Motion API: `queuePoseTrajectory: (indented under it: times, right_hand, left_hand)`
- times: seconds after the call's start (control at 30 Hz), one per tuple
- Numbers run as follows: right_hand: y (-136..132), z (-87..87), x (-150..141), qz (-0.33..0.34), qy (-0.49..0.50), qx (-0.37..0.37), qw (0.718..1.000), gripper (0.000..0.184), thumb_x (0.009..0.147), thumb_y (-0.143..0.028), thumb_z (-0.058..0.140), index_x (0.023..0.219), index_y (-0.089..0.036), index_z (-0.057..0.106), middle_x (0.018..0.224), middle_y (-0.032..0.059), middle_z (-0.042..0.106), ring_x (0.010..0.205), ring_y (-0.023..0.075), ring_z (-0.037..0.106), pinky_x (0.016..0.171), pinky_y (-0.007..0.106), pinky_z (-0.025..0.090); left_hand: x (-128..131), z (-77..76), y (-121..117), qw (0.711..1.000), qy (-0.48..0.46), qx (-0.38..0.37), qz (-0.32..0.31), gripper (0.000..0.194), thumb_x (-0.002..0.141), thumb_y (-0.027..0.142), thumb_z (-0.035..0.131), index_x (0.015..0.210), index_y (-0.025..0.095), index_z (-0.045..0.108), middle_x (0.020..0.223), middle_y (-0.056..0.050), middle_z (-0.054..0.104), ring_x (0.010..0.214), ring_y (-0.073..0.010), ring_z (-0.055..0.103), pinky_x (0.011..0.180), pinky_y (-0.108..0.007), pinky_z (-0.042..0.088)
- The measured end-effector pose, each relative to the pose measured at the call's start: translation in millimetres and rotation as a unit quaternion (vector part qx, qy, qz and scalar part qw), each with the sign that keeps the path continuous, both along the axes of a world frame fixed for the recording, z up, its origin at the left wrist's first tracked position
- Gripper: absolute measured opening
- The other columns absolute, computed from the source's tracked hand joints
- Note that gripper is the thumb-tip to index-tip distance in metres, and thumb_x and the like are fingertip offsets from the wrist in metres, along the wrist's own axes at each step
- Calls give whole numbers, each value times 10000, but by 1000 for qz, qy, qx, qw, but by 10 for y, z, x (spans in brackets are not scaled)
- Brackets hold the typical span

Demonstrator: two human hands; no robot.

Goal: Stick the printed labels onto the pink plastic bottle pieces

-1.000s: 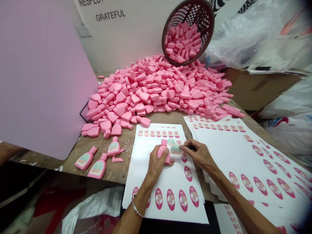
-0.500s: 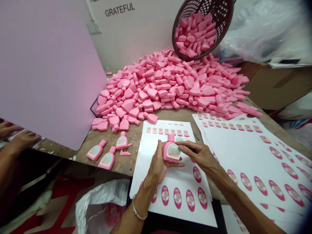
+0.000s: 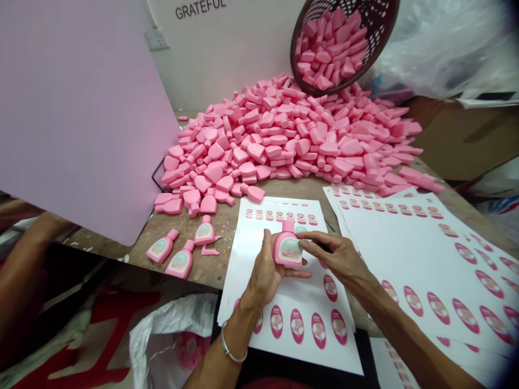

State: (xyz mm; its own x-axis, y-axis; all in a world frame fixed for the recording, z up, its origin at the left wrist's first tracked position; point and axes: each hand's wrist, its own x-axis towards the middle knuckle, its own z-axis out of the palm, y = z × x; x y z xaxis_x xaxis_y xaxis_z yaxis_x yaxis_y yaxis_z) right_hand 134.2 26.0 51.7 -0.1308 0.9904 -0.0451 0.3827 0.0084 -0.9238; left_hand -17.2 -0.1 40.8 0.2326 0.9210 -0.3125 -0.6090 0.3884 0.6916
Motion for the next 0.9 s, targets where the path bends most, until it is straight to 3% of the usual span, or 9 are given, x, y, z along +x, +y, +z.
queuePoseTrajectory:
  times: [0.17, 0.4, 0.53, 0.7, 0.8, 0.9]
  right_hand:
    - [10, 13, -7, -1, 2, 10, 1000, 375, 700, -514, 661, 892, -204, 746, 801, 46, 716, 775, 213, 634, 620, 294, 498]
    - [1, 20, -18, 2, 6, 16, 1000, 387, 705, -513, 662, 906, -192, 739, 784, 45, 709, 701, 181, 615, 593, 282, 481]
    - [3, 16, -21, -2, -2, 18, 1000, 380, 712, -508, 660, 911, -194, 739, 737, 35, 700, 674, 175, 609, 562, 275, 472]
    - [9, 2, -27, -1, -9, 27, 1000, 388, 714, -522, 654, 908, -196, 738, 754, 34, 707, 671, 177, 616, 559, 278, 477]
    - [9, -2, -30, 3, -8, 24, 1000, 394, 724, -528, 647, 925, -200, 733, 775, 34, 714, 663, 174, 622, 578, 282, 486]
    - [27, 12, 10, 12, -47, 61, 997, 374, 764, -514, 614, 964, -216, 721, 886, 59, 723, 761, 205, 644, 675, 321, 507]
  left_hand:
    - [4, 2, -2, 1000, -3, 8, -5, 590, 910, 592, 267, 1114, 153, 605, 920, -89, 660, 744, -178, 648, 677, -377, 588]
    - [-18, 42, -9, 1000, -10, 11, -8, 572, 911, 578, 292, 1086, 138, 612, 898, -94, 661, 757, -186, 648, 695, -388, 586]
    - [-26, 42, -13, 1000, -9, 5, -2, 489, 876, 544, 435, 1021, 115, 620, 878, -99, 651, 775, -202, 644, 708, -405, 582]
    - [-37, 28, -21, 998, 11, 62, -22, 271, 808, 326, 598, 1014, 151, 593, 868, -47, 601, 768, -176, 624, 705, -391, 580]
    - [-41, 29, -26, 995, 41, 88, -30, 278, 775, 200, 613, 1046, 158, 572, 856, -29, 570, 771, -153, 596, 708, -371, 578]
    - [-46, 30, -28, 994, 45, 96, -29, 282, 793, 180, 591, 1070, 146, 555, 870, -35, 568, 771, -142, 583, 716, -360, 573]
